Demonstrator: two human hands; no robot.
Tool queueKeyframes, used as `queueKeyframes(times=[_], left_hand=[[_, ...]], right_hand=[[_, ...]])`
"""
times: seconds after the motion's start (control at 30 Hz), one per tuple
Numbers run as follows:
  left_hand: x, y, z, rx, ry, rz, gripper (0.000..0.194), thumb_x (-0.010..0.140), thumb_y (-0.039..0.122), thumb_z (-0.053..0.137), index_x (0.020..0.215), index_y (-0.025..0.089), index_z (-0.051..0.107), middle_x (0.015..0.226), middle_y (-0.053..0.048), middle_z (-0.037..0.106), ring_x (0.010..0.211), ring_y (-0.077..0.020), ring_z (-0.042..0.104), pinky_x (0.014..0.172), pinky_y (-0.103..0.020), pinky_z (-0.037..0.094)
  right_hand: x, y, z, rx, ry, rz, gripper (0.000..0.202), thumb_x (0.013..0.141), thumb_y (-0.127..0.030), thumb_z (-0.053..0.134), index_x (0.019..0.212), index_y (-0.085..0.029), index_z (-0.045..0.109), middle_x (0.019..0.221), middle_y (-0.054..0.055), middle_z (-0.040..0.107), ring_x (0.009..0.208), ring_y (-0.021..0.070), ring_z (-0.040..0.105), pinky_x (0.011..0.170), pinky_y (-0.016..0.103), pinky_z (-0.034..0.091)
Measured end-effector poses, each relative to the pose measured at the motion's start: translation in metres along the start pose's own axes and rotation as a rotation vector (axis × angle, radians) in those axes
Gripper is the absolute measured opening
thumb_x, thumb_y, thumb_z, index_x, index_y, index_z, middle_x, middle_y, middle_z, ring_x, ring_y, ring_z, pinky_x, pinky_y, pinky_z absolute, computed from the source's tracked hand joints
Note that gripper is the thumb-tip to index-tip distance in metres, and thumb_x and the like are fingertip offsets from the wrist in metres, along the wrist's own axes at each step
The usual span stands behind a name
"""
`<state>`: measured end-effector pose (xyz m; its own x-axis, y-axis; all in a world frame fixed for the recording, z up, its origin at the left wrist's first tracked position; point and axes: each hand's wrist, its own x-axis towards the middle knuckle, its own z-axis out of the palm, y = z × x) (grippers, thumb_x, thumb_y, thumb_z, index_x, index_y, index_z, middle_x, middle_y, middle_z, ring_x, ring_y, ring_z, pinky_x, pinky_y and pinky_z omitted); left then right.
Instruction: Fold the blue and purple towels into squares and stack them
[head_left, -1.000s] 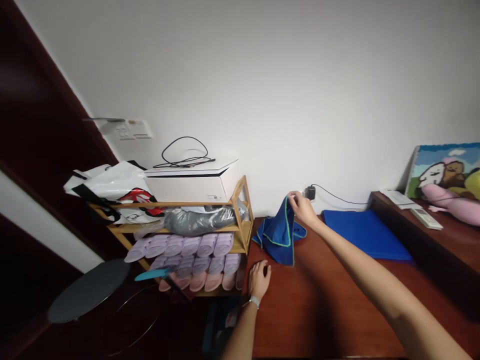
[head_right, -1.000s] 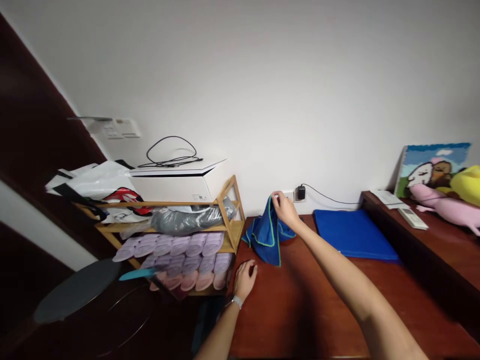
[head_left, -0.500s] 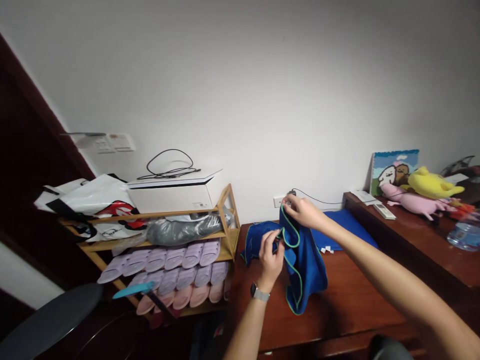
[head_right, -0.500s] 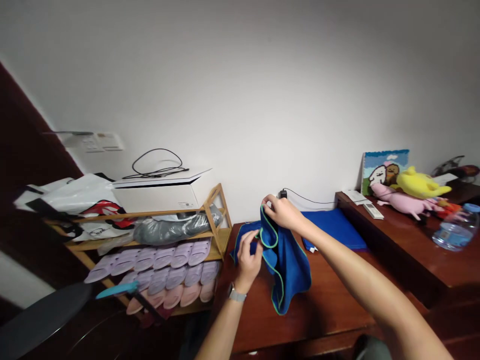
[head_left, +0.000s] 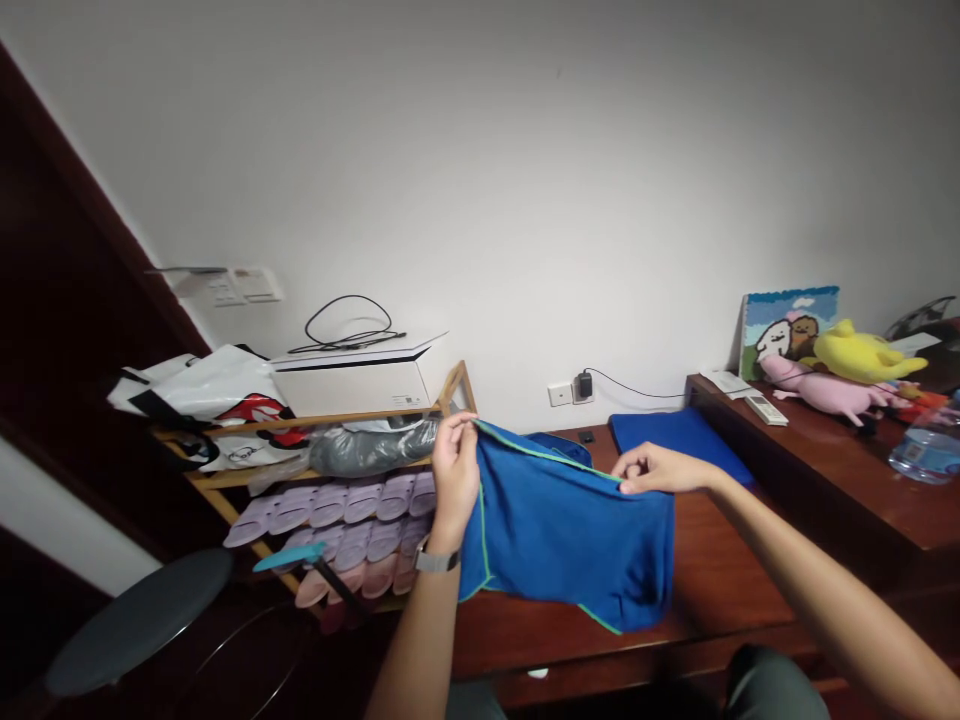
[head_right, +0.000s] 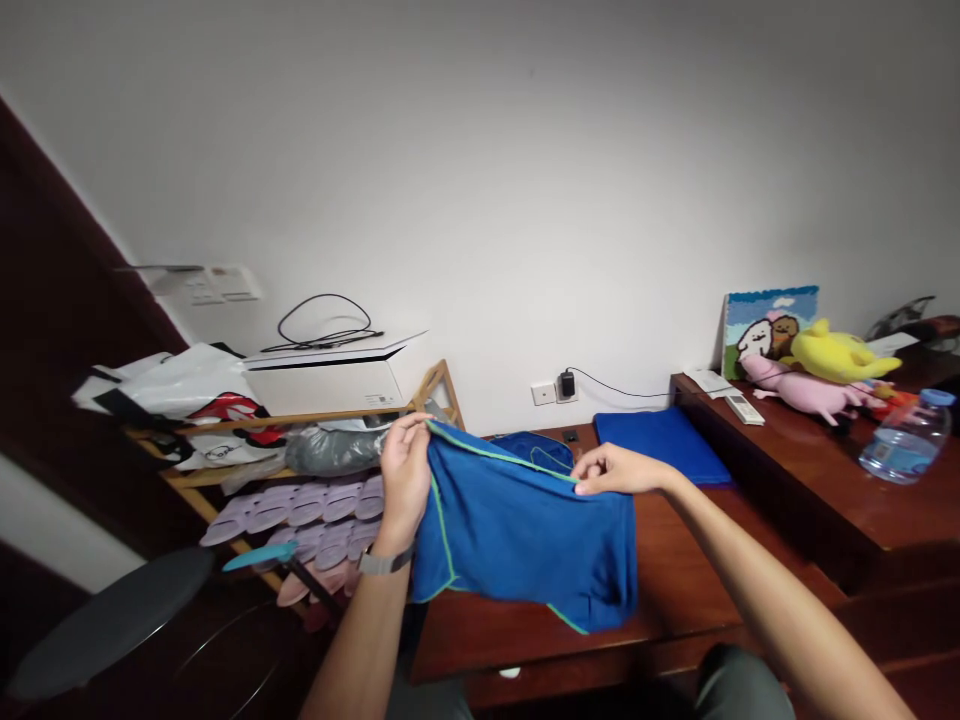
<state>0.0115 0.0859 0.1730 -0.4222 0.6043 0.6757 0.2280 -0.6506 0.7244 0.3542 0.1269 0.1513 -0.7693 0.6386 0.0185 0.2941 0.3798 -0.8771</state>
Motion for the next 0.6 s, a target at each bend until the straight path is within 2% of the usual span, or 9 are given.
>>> queueKeyframes(times=[0.07,0.13,0.2,0.27,0.37,0.43,0.53,0.6], left_hand=[[-0.006,0.003,0.001,0.024,-0.068,-0.014,0.020,0.096,0.042,0.062,0.101,0.023,0.062,0.082,0.002,0.063,0.071,-0.0140,0.059,0.068,-0.024,0.047],[-0.014,-0.004,-0.003,0.063,-0.129,-0.049,0.014,0.095,0.037,0.060,0.098,0.023,0.061,0.074,0.004,0.058,0.064,-0.0132,0.055,0.062,-0.023,0.043],[-0.025,-0.020,-0.015,0.118,-0.203,-0.107,0.011,0.091,0.034,0.059,0.094,0.024,0.061,0.071,0.005,0.057,0.062,-0.0137,0.053,0.060,-0.024,0.041],[-0.042,-0.045,-0.032,0.180,-0.300,-0.191,0.015,0.088,0.035,0.057,0.092,0.023,0.064,0.075,0.002,0.061,0.066,-0.0158,0.056,0.062,-0.026,0.043],[-0.084,-0.088,-0.065,0.275,-0.499,-0.386,0.024,0.084,0.037,0.053,0.096,0.022,0.069,0.082,0.000,0.066,0.071,-0.0183,0.059,0.067,-0.029,0.047],[-0.121,-0.111,-0.084,0.314,-0.669,-0.531,0.032,0.081,0.033,0.055,0.108,0.023,0.070,0.091,0.000,0.068,0.074,-0.0174,0.060,0.071,-0.030,0.049],[-0.174,-0.131,-0.100,0.335,-0.917,-0.706,0.049,0.076,0.029,0.066,0.125,0.026,0.067,0.107,-0.001,0.069,0.090,-0.0178,0.063,0.084,-0.031,0.051],[-0.199,-0.134,-0.100,0.351,-1.003,-0.744,0.056,0.074,0.031,0.073,0.130,0.026,0.066,0.115,-0.001,0.069,0.101,-0.0199,0.064,0.092,-0.032,0.051]], right_hand=[[-0.005,0.025,0.016,0.091,-0.016,0.004,0.059,0.080,-0.071,0.075,0.092,-0.013,0.074,0.066,-0.005,0.052,0.061,0.0098,0.039,0.057,0.024,0.028],[-0.012,0.050,0.040,0.161,-0.057,0.001,0.061,0.076,-0.075,0.076,0.079,-0.015,0.068,0.064,-0.007,0.047,0.060,0.0089,0.035,0.055,0.024,0.024],[-0.021,0.071,0.069,0.205,-0.116,0.019,0.061,0.071,-0.073,0.081,0.068,-0.017,0.058,0.063,-0.008,0.041,0.060,0.0080,0.032,0.054,0.024,0.021],[-0.028,0.088,0.101,0.241,-0.108,0.043,0.060,0.072,-0.070,0.082,0.065,-0.018,0.053,0.063,-0.008,0.040,0.061,0.0083,0.032,0.055,0.024,0.024],[-0.031,0.103,0.144,0.287,0.071,0.037,0.054,0.083,-0.070,0.072,0.073,-0.019,0.059,0.070,-0.004,0.050,0.067,0.0121,0.042,0.064,0.026,0.037],[-0.027,0.106,0.163,0.304,0.175,0.022,0.050,0.088,-0.069,0.068,0.080,-0.020,0.063,0.078,-0.001,0.058,0.074,0.0156,0.050,0.073,0.030,0.044],[-0.016,0.105,0.177,0.277,0.211,0.018,0.045,0.093,-0.066,0.063,0.084,-0.022,0.067,0.083,-0.001,0.064,0.079,0.0178,0.056,0.081,0.031,0.048],[-0.008,0.103,0.180,0.229,0.244,0.000,0.044,0.094,-0.065,0.063,0.082,-0.023,0.066,0.080,-0.002,0.063,0.077,0.0172,0.056,0.078,0.030,0.048]])
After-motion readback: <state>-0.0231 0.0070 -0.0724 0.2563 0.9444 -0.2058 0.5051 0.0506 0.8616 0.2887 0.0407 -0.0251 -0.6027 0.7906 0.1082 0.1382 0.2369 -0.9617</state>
